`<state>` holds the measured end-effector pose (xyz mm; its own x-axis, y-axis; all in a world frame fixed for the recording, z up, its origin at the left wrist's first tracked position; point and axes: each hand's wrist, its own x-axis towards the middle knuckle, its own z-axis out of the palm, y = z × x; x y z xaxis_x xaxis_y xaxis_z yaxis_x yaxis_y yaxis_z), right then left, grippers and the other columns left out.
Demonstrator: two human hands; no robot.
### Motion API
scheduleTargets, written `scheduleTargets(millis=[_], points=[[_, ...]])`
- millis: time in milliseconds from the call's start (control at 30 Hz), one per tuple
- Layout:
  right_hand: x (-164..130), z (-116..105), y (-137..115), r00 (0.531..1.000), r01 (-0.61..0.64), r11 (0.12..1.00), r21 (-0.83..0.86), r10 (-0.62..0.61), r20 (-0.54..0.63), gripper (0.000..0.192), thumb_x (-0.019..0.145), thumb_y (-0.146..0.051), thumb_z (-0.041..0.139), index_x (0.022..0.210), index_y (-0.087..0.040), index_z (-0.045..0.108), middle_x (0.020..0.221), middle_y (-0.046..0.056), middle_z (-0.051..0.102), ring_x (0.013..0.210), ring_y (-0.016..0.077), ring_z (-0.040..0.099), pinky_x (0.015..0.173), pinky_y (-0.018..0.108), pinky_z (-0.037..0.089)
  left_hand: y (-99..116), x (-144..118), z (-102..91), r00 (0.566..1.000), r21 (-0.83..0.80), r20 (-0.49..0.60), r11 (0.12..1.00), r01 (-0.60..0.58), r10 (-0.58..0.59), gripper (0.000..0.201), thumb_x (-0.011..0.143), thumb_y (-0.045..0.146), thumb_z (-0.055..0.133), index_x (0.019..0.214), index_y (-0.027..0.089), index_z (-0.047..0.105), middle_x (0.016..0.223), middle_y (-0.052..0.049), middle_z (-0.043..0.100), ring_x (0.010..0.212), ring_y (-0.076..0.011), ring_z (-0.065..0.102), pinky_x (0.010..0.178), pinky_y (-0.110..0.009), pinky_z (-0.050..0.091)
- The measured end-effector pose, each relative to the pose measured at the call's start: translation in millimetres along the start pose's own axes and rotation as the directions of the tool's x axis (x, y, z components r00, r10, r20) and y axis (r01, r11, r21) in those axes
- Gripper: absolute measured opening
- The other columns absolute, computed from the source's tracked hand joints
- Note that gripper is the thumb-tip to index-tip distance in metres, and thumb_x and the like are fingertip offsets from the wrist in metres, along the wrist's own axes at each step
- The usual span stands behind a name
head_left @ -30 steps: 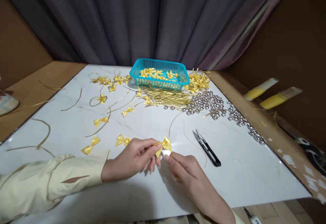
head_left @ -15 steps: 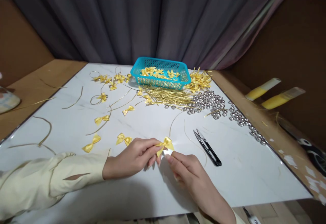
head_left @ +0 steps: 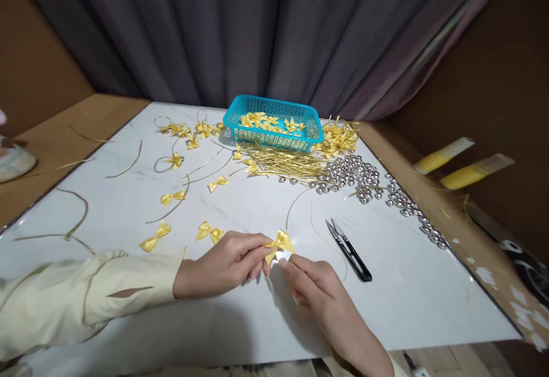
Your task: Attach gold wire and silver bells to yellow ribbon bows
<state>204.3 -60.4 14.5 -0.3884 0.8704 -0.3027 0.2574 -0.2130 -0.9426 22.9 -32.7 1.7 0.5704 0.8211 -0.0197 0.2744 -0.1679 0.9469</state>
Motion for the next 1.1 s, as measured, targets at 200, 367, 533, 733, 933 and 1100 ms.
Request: scheduleTargets(millis=[200, 367, 533, 733, 933, 1100], points=[[1, -4, 3, 0.999, 0.043, 0.995, -0.095, -0.040, 0.035, 0.043, 0.093, -0.045, 0.038, 0.060, -0.018, 0.040, 0.051, -0.005, 0.030, 0.047, 0.0076, 0.029, 0.046, 0.022, 0.024, 7, 4, -5.2, 0.994, -0.149, 0.013, 0.983, 0.106, -0.105, 0.034, 0.092, 0.032, 0.042, 0.065, 0.015, 0.053, 0.060, 0.002, 0.052, 0.059, -0.0102, 0.050, 0.061, -0.021, 0.041], [1, -4, 3, 0.998, 0.066, 0.989, -0.129, -0.064, 0.019, 0.044, 0.094, -0.045, 0.038, 0.060, -0.017, 0.042, 0.051, -0.005, 0.029, 0.048, 0.0075, 0.029, 0.046, 0.022, 0.024, 10, 5, -5.8, 0.989, -0.256, -0.028, 0.958, 0.131, -0.143, 0.033, 0.091, 0.034, 0.045, 0.065, 0.015, 0.053, 0.060, 0.002, 0.052, 0.061, -0.0110, 0.050, 0.062, -0.023, 0.041], [2, -4, 0, 0.997, 0.077, 0.991, -0.112, -0.078, -0.003, 0.041, 0.093, -0.043, 0.040, 0.063, -0.016, 0.048, 0.051, -0.005, 0.034, 0.048, 0.0074, 0.032, 0.048, 0.021, 0.025, 7, 4, -5.6, 0.988, -0.249, -0.037, 0.959, 0.134, -0.148, 0.036, 0.090, 0.036, 0.046, 0.062, 0.015, 0.053, 0.055, 0.003, 0.047, 0.055, -0.0098, 0.045, 0.057, -0.023, 0.037], [4, -4, 2, 0.994, 0.055, 0.997, -0.053, -0.060, -0.093, 0.037, 0.089, -0.047, 0.046, 0.078, -0.014, 0.060, 0.048, -0.005, 0.043, 0.039, 0.0060, 0.030, 0.041, 0.021, 0.023, 4, 9, -10.0, 0.978, -0.254, -0.089, 0.954, 0.160, -0.188, 0.039, 0.089, 0.039, 0.047, 0.060, 0.014, 0.053, 0.054, 0.003, 0.048, 0.052, -0.0092, 0.044, 0.055, -0.023, 0.038], [2, -1, 4, 0.978, 0.078, 0.996, -0.039, -0.084, -0.191, 0.037, 0.085, -0.048, 0.052, 0.074, -0.014, 0.062, 0.041, -0.005, 0.041, 0.036, 0.0064, 0.031, 0.039, 0.020, 0.024, 0, 8, -9.1, 0.973, -0.314, -0.083, 0.933, 0.178, -0.214, 0.035, 0.087, 0.041, 0.051, 0.066, 0.013, 0.056, 0.052, 0.003, 0.049, 0.048, -0.0084, 0.044, 0.051, -0.022, 0.038], [-1, 1, 1, 0.963, 0.074, 0.983, -0.170, -0.114, -0.244, 0.037, 0.087, -0.045, 0.049, 0.078, -0.014, 0.068, 0.042, -0.004, 0.042, 0.038, 0.0083, 0.035, 0.041, 0.021, 0.029, 1, 5, -6.4, 0.973, -0.304, -0.056, 0.932, 0.198, -0.225, 0.033, 0.087, 0.041, 0.051, 0.074, 0.012, 0.061, 0.052, 0.003, 0.050, 0.046, -0.0080, 0.042, 0.047, -0.022, 0.034]])
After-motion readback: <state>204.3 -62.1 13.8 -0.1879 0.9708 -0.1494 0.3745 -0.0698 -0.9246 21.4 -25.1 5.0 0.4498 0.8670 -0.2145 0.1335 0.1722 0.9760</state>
